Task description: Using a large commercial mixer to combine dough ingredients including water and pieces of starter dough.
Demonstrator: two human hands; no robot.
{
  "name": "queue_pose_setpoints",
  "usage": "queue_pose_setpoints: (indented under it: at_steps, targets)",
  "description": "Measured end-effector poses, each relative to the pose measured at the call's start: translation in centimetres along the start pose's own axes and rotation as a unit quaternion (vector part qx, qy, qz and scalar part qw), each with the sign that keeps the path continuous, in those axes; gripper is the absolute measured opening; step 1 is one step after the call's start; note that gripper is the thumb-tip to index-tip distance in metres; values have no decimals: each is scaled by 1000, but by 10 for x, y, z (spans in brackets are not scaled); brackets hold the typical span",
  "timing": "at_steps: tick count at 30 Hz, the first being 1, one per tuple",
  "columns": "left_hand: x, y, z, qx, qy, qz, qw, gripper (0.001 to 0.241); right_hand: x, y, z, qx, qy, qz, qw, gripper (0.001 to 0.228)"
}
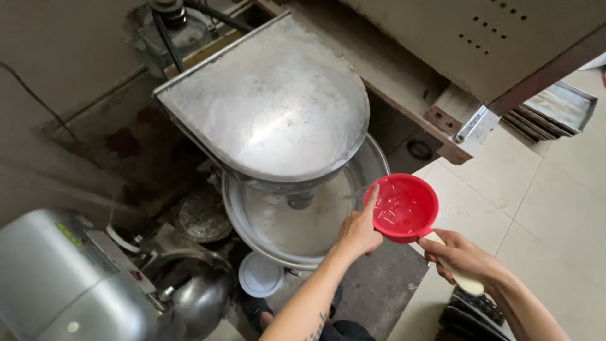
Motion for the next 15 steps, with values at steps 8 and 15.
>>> queue_pose_setpoints:
  at_steps: [8,15]
  targets:
    - [8,-2,-12,-8,26,-24,999,117,-22,-9,-1,0,15,15,1000,32]
    - [8,-3,-17,-13,31,-19,999,118,-29,-6,7,5,39,5,999,32]
Point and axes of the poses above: each hand's wrist, its own y-axis away from the middle knuckle, its own x-axis out of the palm, z = x × y, the point moved 7 cm from there along -y, towards the middle knuckle, and after that the axes turned 2 degrees about -z, right-handed, at the moved point
